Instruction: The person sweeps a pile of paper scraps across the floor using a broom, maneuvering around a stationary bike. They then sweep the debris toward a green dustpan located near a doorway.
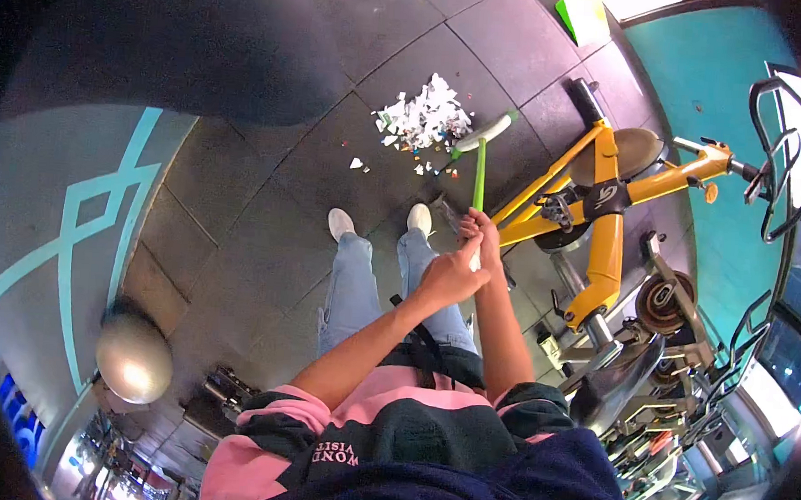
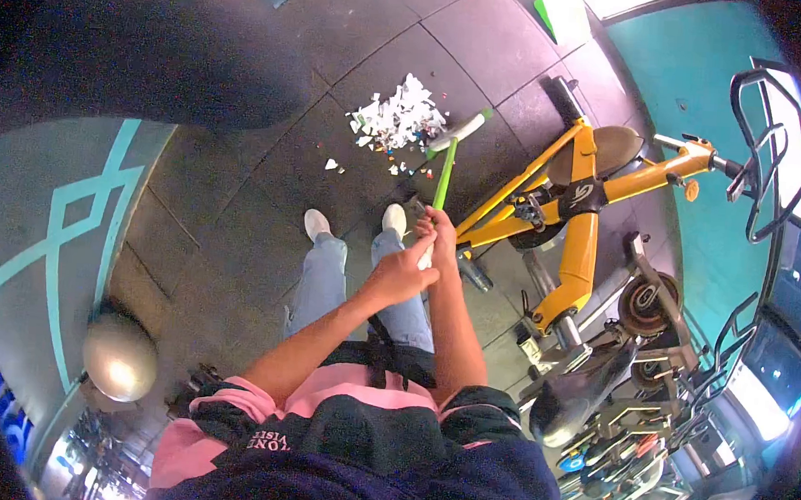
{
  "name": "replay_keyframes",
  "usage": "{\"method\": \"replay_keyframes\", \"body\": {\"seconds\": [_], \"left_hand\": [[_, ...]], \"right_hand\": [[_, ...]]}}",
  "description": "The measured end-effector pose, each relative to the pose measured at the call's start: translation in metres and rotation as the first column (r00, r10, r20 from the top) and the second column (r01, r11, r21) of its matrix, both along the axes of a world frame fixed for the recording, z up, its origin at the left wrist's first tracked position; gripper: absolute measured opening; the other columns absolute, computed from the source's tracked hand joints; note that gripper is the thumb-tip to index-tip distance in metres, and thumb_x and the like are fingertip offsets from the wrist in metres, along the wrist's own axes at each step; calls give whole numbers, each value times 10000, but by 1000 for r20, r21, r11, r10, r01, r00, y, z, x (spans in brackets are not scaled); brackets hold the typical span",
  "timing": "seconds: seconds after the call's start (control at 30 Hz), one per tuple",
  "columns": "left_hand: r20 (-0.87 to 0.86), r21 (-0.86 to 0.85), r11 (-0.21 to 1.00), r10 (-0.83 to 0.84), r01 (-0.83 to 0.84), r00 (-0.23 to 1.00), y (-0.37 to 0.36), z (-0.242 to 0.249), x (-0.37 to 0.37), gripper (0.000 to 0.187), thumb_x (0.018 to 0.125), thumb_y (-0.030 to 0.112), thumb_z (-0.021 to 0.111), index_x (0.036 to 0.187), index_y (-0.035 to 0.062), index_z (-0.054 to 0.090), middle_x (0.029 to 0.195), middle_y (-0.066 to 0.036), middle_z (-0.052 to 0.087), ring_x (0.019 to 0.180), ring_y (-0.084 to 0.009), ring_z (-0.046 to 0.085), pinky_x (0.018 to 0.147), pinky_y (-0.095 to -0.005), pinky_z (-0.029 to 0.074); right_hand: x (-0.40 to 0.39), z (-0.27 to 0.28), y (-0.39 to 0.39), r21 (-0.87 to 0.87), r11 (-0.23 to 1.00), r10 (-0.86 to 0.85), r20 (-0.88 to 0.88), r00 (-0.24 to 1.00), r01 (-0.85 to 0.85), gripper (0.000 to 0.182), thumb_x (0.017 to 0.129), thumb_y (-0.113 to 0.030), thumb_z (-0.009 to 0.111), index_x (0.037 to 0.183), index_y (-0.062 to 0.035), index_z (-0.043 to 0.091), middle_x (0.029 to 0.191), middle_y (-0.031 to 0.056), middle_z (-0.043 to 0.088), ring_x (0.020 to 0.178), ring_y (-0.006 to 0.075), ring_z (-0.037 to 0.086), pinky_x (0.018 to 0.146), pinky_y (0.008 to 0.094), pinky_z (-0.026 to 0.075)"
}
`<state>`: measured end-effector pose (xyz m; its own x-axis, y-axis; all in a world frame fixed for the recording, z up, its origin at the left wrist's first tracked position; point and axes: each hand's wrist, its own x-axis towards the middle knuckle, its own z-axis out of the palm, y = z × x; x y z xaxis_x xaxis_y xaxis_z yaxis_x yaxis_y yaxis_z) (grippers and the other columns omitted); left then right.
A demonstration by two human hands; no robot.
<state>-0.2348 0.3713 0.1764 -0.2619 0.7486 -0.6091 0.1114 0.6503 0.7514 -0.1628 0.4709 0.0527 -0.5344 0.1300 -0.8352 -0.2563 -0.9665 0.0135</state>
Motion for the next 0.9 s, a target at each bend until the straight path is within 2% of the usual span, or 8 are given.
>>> {"method": "replay_keyframes", "body": {"seconds": [0.17,0.23,0.37,0.43,0.63,0.67,0.77,0.9], "left_hand": [[174,59,997,33,-44,984,-28,37,41,741,675,270,554,1313,127,205,747,-246,570,699,-355,586,667,-399,443],[462,13,997,58,-72,885,-43,48,56,840,670,325,592,1332,129,112,811,-282,564,801,-412,558,711,-438,438],[266,73,997,-21,1,964,-69,40,76,880,672,385,625,1333,110,113,907,-296,548,886,-381,553,786,-382,423],[566,134,981,38,-137,824,-74,41,69,917,664,451,637,1323,67,129,1014,-291,517,950,-366,530,846,-341,388],[686,-1,978,151,-207,711,-126,49,33,572,735,345,616,1116,-4,370,854,-104,569,711,-139,577,560,-274,483],[682,-33,958,230,-284,695,-139,44,35,511,754,331,603,1093,13,391,846,-76,563,708,-129,567,567,-263,474],[651,-144,854,462,-500,602,-175,48,30,401,782,315,579,1031,30,447,835,-32,552,705,-102,551,560,-236,461],[657,-77,682,583,-727,478,-208,-5,39,455,779,327,582,1106,71,396,930,-39,534,755,-124,556,615,-260,473]], "right_hand": [[27,77,-8,414,788,339,324,883,-455,149,757,-60,502,835,-98,382,575,5,398,428,89,394,349,208,340],[32,106,-19,361,774,378,396,837,-520,166,758,-49,486,866,-106,373,584,16,394,427,97,394,351,214,347],[40,127,-38,197,785,506,341,792,-587,194,756,-40,485,895,-111,370,619,37,415,434,107,401,361,225,349],[36,123,-47,185,786,527,298,796,-589,170,749,-45,501,873,-96,397,643,42,438,435,118,407,372,229,349],[30,100,-93,294,311,907,191,375,-904,177,766,-90,535,931,-35,503,709,13,478,652,90,491,551,207,409],[47,60,-98,766,-62,950,242,197,-640,231,780,-138,549,983,-28,536,780,1,513,700,84,507,613,212,413],[15,45,-146,532,57,962,197,189,-845,159,789,-200,516,842,-62,576,763,37,561,644,112,519,556,246,424],[-21,4,-176,635,-83,993,113,-14,-768,196,789,-227,520,820,-52,603,791,44,590,692,101,533,603,262,437]]}}
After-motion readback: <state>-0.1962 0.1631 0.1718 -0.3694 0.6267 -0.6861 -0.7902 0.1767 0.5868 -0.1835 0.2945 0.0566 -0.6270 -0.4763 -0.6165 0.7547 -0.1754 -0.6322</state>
